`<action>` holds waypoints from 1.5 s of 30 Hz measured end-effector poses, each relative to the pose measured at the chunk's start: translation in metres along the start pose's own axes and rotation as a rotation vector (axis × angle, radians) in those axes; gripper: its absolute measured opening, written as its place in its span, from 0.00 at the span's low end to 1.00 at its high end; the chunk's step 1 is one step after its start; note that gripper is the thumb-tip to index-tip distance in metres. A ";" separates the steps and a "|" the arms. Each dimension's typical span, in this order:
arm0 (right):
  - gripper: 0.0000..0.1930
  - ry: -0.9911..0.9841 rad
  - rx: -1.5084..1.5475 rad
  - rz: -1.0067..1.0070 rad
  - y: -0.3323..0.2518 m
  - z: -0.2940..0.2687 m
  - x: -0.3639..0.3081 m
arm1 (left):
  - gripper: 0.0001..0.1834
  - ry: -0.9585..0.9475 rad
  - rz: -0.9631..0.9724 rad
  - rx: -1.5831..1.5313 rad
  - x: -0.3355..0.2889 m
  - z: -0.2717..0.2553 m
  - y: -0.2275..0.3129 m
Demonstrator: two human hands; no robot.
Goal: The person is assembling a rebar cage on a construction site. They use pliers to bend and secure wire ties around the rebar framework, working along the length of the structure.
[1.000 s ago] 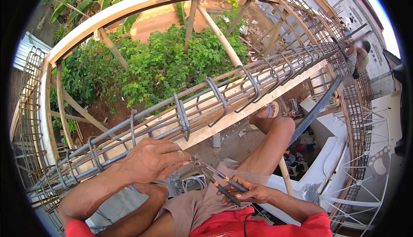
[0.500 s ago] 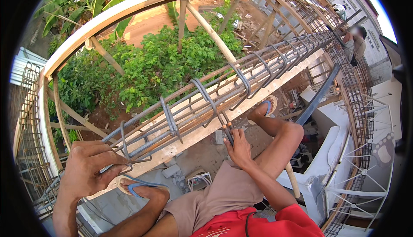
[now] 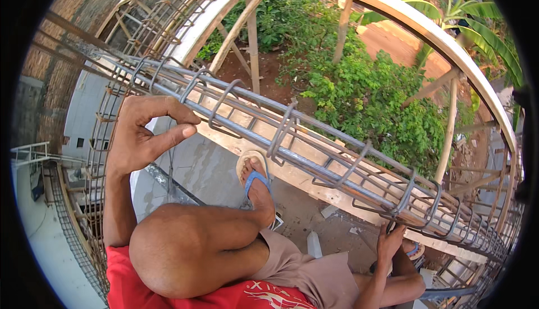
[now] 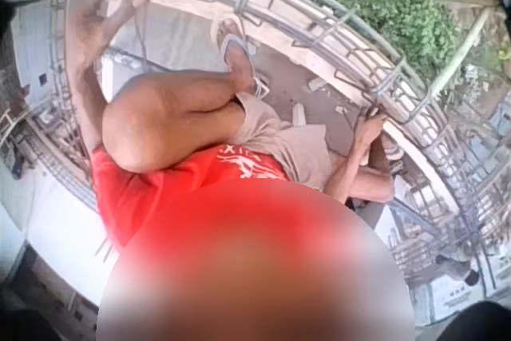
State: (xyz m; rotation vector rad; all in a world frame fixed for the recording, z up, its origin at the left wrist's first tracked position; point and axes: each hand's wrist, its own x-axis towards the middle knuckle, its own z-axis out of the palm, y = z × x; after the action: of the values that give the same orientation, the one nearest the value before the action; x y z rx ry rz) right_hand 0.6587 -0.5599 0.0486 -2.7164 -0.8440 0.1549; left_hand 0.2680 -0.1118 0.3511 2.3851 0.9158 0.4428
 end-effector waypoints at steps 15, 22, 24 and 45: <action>0.30 -0.134 0.071 0.070 0.031 0.001 0.015 | 0.40 0.358 -1.007 0.161 -0.262 0.151 -0.377; 0.34 -0.088 -0.098 -0.055 -0.003 -0.044 -0.010 | 0.21 0.514 -0.992 -0.254 -0.245 0.160 -0.379; 0.26 -0.019 -0.130 -0.149 -0.024 -0.057 -0.021 | 0.18 0.679 -0.980 -0.391 -0.250 0.155 -0.352; 0.09 -0.851 1.548 -0.061 -0.349 -0.011 -0.022 | 0.11 -0.011 -0.648 -0.861 -0.191 0.170 -0.109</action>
State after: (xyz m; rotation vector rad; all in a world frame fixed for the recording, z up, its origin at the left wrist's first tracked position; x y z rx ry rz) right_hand 0.4550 -0.3007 0.1666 -1.0828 -0.5253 1.3309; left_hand 0.1564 -0.2388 0.1299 1.2392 1.1281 0.4368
